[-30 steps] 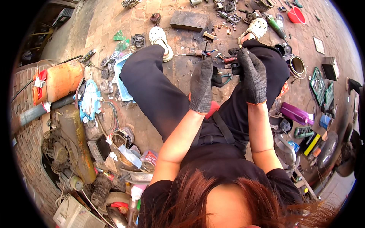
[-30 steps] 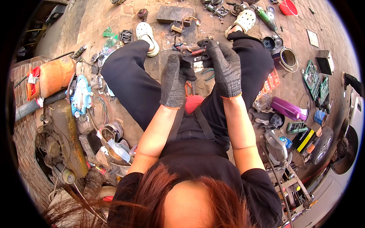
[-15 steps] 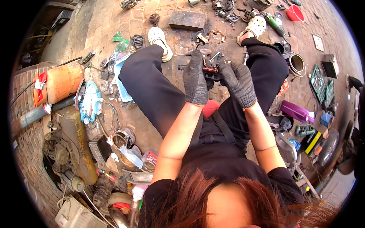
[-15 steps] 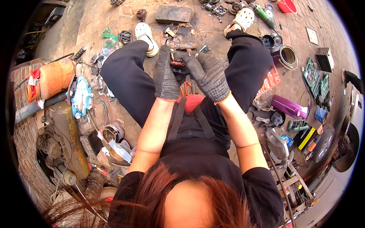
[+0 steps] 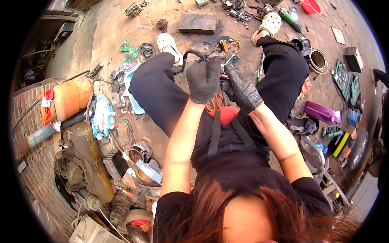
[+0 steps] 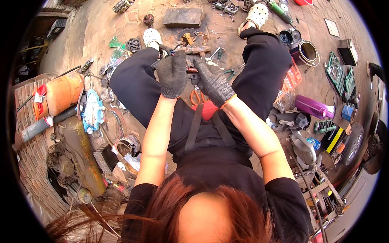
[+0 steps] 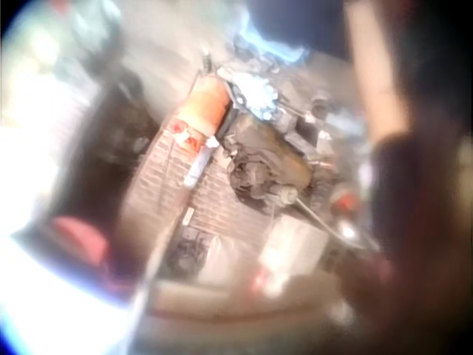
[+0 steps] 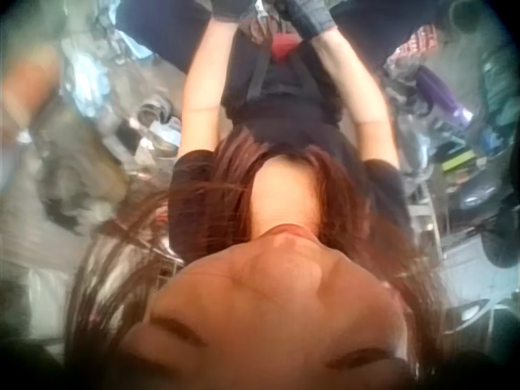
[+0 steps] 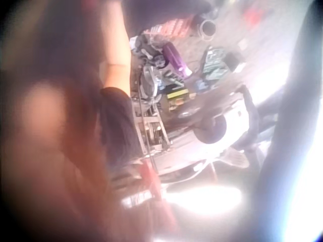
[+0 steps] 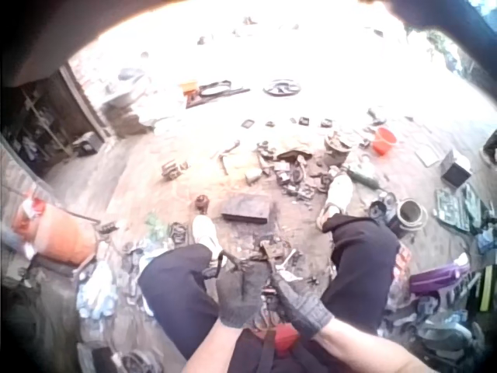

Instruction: The person sits on the floor and uses pliers and a screwdriver to strip wires and adjust a small electronic component. They repeatedly cut, twist, and reposition wires while handling the component with gloved hands.

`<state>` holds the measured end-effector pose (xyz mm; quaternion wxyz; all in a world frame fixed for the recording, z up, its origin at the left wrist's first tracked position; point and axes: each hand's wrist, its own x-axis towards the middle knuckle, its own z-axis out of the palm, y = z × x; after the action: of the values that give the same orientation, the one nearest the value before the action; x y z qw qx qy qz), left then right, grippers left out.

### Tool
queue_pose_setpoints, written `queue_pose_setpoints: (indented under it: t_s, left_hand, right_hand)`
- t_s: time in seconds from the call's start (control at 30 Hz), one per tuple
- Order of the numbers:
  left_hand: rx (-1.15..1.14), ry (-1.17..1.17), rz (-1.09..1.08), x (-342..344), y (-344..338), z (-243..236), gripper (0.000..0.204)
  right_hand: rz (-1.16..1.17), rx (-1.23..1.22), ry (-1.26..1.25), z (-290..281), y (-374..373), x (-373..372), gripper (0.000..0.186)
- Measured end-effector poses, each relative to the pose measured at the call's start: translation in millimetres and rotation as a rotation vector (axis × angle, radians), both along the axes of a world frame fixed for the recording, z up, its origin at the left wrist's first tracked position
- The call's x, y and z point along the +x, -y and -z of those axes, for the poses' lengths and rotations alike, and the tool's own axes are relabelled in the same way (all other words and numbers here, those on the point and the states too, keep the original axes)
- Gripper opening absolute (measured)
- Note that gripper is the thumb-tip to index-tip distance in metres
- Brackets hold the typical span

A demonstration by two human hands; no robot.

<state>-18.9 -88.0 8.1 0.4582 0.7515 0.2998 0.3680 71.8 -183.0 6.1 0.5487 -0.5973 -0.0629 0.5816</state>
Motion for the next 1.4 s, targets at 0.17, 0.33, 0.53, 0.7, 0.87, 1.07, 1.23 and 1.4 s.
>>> queue_pose_setpoints:
  t_s: [0.17, 0.33, 0.53, 0.7, 0.87, 1.07, 1.23, 1.4]
  left_hand:
    - [0.059, -0.019, 0.091, 2.7, -7.9, 8.5, 0.034]
    - [0.162, -0.160, 0.284, 7.5, -13.1, 11.7, 0.034]
    - [-0.013, -0.166, 0.193, 12.7, -22.1, 32.9, 0.046]
    - [-0.659, 0.082, 0.069, 11.5, -7.3, 39.1, 0.043]
    - [-0.852, 0.155, 0.265, 12.0, 3.6, 45.9, 0.034]
    - [-0.426, 0.093, 0.497, 17.8, -0.6, 22.0, 0.019]
    - [0.341, -0.178, 0.644, 8.7, -21.5, 17.2, 0.019]
    - [0.408, -0.541, 0.807, -16.8, -34.1, 26.3, 0.029]
  right_hand:
    - [-0.129, -0.186, -0.174, 17.9, -2.6, 9.7, 0.045]
    - [-0.297, -0.038, -0.613, 33.6, 12.1, 22.5, 0.048]
    - [-0.114, 0.049, -0.393, 38.1, 10.0, 30.7, 0.046]
    - [0.188, -0.041, -0.015, -6.7, -7.1, 19.8, 0.040]
    - [0.213, -0.022, 0.044, 0.7, -6.6, 28.0, 0.048]
    - [-0.058, 0.083, -0.353, 11.5, 12.4, 42.0, 0.052]
    - [-0.218, 0.097, -0.676, 13.8, 29.6, 60.9, 0.048]
    - [-0.157, -0.046, -0.271, -11.2, 32.0, 99.1, 0.044]
